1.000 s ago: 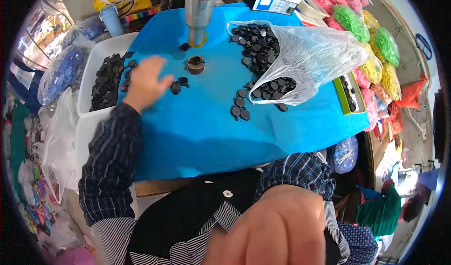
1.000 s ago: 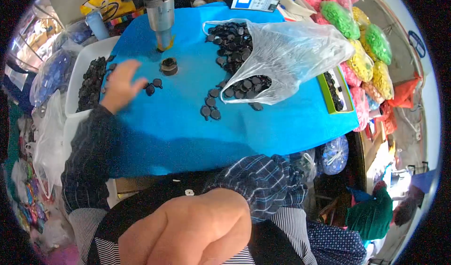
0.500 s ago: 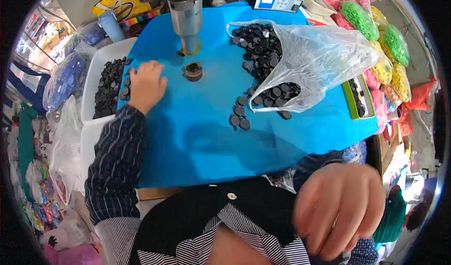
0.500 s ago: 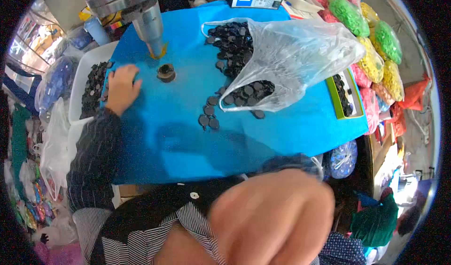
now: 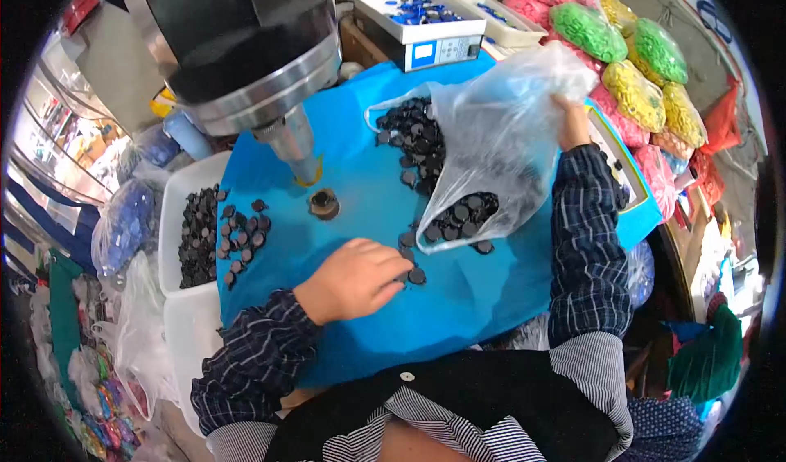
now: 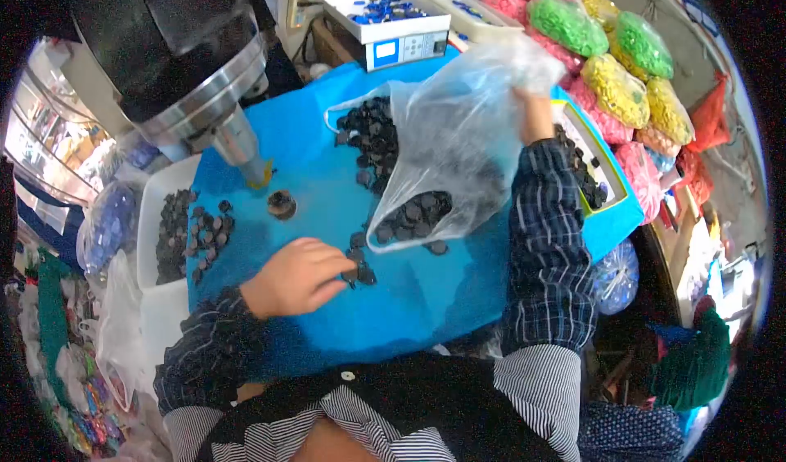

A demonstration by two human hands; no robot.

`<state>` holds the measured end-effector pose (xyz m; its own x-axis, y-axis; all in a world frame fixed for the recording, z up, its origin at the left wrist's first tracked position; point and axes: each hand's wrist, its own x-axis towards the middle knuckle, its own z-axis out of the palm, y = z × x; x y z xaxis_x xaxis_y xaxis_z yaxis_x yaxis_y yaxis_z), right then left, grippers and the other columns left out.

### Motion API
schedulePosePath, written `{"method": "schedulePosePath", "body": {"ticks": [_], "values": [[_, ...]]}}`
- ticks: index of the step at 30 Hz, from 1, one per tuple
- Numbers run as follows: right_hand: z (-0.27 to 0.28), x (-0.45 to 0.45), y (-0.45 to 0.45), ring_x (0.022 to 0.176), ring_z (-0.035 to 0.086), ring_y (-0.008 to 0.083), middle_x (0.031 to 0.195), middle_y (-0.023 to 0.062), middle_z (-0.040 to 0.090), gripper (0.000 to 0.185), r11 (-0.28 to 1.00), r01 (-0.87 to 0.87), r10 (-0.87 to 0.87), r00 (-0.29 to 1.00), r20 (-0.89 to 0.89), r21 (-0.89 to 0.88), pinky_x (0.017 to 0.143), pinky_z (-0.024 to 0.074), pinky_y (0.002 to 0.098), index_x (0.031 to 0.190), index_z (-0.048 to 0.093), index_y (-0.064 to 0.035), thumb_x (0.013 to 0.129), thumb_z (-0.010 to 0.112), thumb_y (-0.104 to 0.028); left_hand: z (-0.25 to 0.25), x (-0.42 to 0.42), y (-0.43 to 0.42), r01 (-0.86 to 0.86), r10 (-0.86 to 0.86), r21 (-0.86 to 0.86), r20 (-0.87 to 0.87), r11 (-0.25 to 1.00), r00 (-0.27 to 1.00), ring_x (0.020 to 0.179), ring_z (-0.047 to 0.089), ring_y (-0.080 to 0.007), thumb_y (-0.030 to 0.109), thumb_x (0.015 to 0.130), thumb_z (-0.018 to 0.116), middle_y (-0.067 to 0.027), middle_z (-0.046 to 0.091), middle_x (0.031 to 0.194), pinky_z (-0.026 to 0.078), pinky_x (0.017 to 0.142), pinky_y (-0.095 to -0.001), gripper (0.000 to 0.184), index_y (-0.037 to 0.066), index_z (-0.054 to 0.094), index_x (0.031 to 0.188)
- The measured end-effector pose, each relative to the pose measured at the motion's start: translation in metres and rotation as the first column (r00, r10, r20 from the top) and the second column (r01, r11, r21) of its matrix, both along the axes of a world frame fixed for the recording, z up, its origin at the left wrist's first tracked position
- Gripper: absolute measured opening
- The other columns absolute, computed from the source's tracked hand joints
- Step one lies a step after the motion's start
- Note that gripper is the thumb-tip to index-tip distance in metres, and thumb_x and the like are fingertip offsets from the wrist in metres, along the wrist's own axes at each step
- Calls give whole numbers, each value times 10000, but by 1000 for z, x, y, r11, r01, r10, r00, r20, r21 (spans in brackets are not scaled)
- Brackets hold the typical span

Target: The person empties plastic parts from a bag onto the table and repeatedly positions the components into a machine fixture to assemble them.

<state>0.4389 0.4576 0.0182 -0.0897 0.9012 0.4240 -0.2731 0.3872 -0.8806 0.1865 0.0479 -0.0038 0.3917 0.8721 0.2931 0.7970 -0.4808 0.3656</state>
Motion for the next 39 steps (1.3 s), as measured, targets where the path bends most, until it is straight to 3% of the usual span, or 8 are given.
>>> {"method": "schedulePosePath", "body": {"ticks": [5, 7, 14, 17, 21, 25, 33, 39], "values": [[16, -60, -125, 710, 607, 224, 768, 92, 634, 205, 856, -506, 368, 738, 565, 105, 651, 509, 357, 953, 625, -7, 769, 537, 15, 20, 10, 27, -208, 183, 66, 277, 976, 943, 1010, 597, -327, 197, 808, 698, -151, 618, 1101, 456, 890, -417, 431, 33, 570, 1185], [9, -64, -177, 697, 617, 375, 748, 187, 630, 143, 582, -711, -54, 450, 891, 395, 626, 498, 442, 825, 624, -20, 714, 535, -4, 28, 14, 45, -375, 274, 51, 595, 926, 756, 1012, 598, -301, 227, 826, 686, -145, 599, 1137, 444, 900, -405, 447, 31, 547, 1203], [-29, -55, -247, 764, 631, 351, 821, 129, 648, 280, 441, -872, -198, 135, 971, 211, 686, 499, 461, 948, 649, -40, 681, 572, -66, 28, 48, 132, -300, 195, 458, 263, 837, 945, 1023, 576, -350, 228, 766, 712, -167, 604, 1124, 440, 930, -426, 453, 38, 577, 1155], [-24, -47, -250, 761, 625, 348, 803, 123, 637, 283, 425, -876, -205, 153, 967, 229, 692, 496, 452, 945, 647, -39, 671, 589, -77, 6, 48, 148, -331, 341, 102, -112, 938, 933, 955, 588, -353, 243, 794, 666, -134, 638, 985, 459, 866, -448, 255, 43, 608, 942], [-11, -32, -243, 759, 617, 344, 782, 122, 619, 267, 443, -854, -85, 265, 960, 275, 693, 492, 445, 918, 640, -36, 657, 608, -82, -2, 22, 149, -442, 443, -50, 13, 896, 897, 898, 605, -356, 282, 830, 616, -120, 646, 896, 460, 780, -497, 231, 53, 589, 820], [-20, -52, -240, 757, 605, 353, 765, 129, 594, 254, 448, -849, -25, 302, 953, 281, 686, 486, 450, 884, 629, -32, 633, 626, -69, -2, 21, 140, -395, 308, 76, 500, 916, 809, 870, 637, -351, 300, 826, 598, -167, 677, 875, 447, 739, -550, 257, 52, 661, 822], [-24, -49, -251, 784, 600, 373, 832, 160, 609, 275, 443, -872, -2, 233, 973, 209, 695, 487, 443, 859, 593, -7, 589, 644, -6, -22, 40, 160, -379, 386, 123, -36, 917, 922, 830, 641, -358, 284, 844, 596, -173, 668, 827, 449, 643, -443, 268, 42, 641, 740], [11, -20, -225, 856, 576, 265, 1040, 144, 588, 595, 653, -416, -248, 672, 697, 633, 751, 481, 357, 1180, 529, -10, 605, 672, 46, 19, 7, 110, -156, 195, -120, 702, 980, 685, 698, 580, -241, 223, 886, 593, -103, 585, 724, 410, 607, -364, 262, 11, 579, 734]]}}
